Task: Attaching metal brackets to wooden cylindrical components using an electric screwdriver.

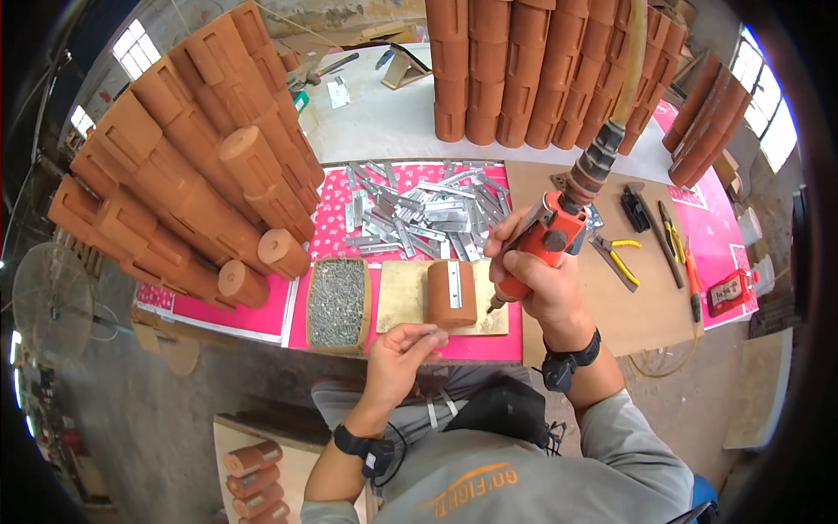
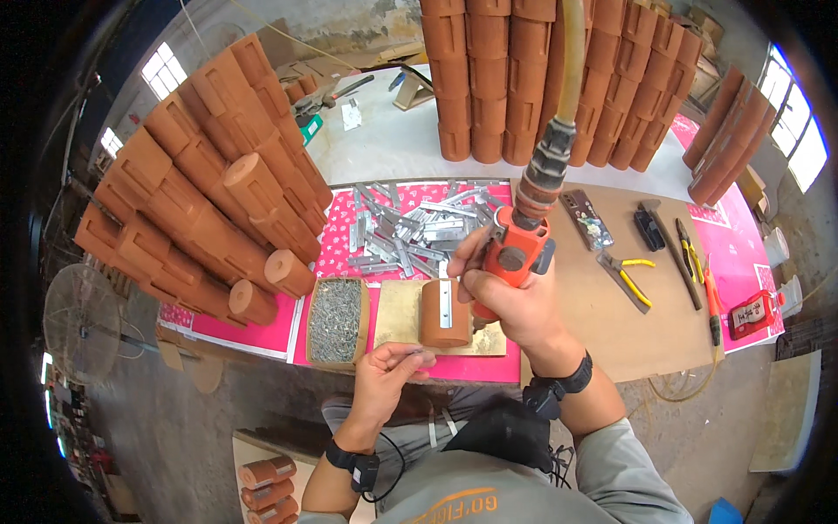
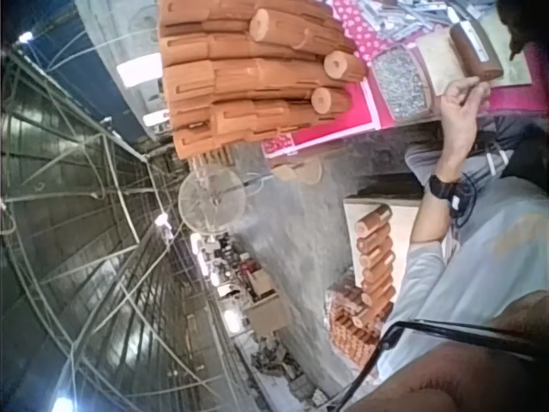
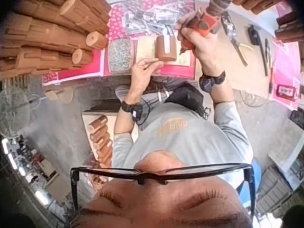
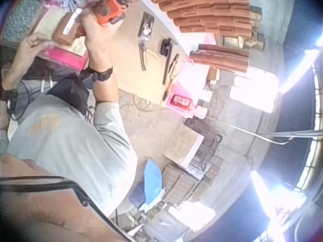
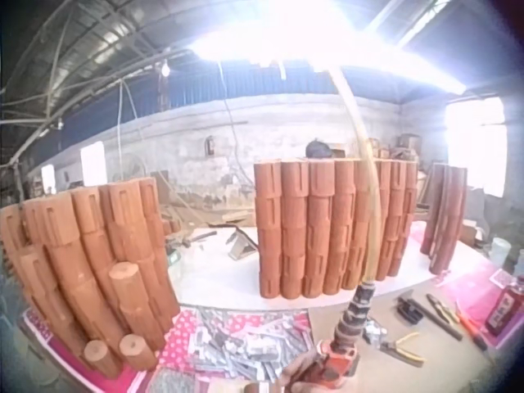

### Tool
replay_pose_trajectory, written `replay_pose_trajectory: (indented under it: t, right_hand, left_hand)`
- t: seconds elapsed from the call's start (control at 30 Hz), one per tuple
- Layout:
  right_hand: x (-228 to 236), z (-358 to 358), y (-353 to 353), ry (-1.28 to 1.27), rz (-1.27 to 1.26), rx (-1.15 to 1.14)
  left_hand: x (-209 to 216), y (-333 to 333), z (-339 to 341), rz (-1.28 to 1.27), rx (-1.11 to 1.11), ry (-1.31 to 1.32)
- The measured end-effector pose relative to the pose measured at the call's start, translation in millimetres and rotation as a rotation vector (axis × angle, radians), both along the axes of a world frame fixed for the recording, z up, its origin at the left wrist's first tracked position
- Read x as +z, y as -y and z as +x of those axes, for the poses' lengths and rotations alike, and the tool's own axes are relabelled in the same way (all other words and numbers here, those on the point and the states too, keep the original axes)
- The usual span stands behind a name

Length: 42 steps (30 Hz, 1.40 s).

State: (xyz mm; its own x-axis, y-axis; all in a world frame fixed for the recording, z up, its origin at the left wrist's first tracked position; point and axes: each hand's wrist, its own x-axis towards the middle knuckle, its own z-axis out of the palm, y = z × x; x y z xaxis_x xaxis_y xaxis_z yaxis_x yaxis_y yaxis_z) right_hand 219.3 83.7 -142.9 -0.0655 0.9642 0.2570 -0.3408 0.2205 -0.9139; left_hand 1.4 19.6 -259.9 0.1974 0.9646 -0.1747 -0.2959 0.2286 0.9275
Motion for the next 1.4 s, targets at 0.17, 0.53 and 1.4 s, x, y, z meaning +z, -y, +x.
replay_pose_trajectory:
  t: [0.17,0.53,1.4]
  right_hand:
    - [5.3,-14.2,6.8,-0.113,-0.004,0.071]
    - [1.4,-33.1,16.5,-0.201,-0.038,0.136]
    - [-13.9,-29.7,1.3,-0.063,0.099,0.007]
  left_hand:
    - [-0.2,5.1,16.4,0.032,-0.009,-0.135]
    - [4.8,16.6,31.3,0.111,0.081,-0.314]
    - [-3.8,-16.9,50.8,0.629,0.293,-0.738]
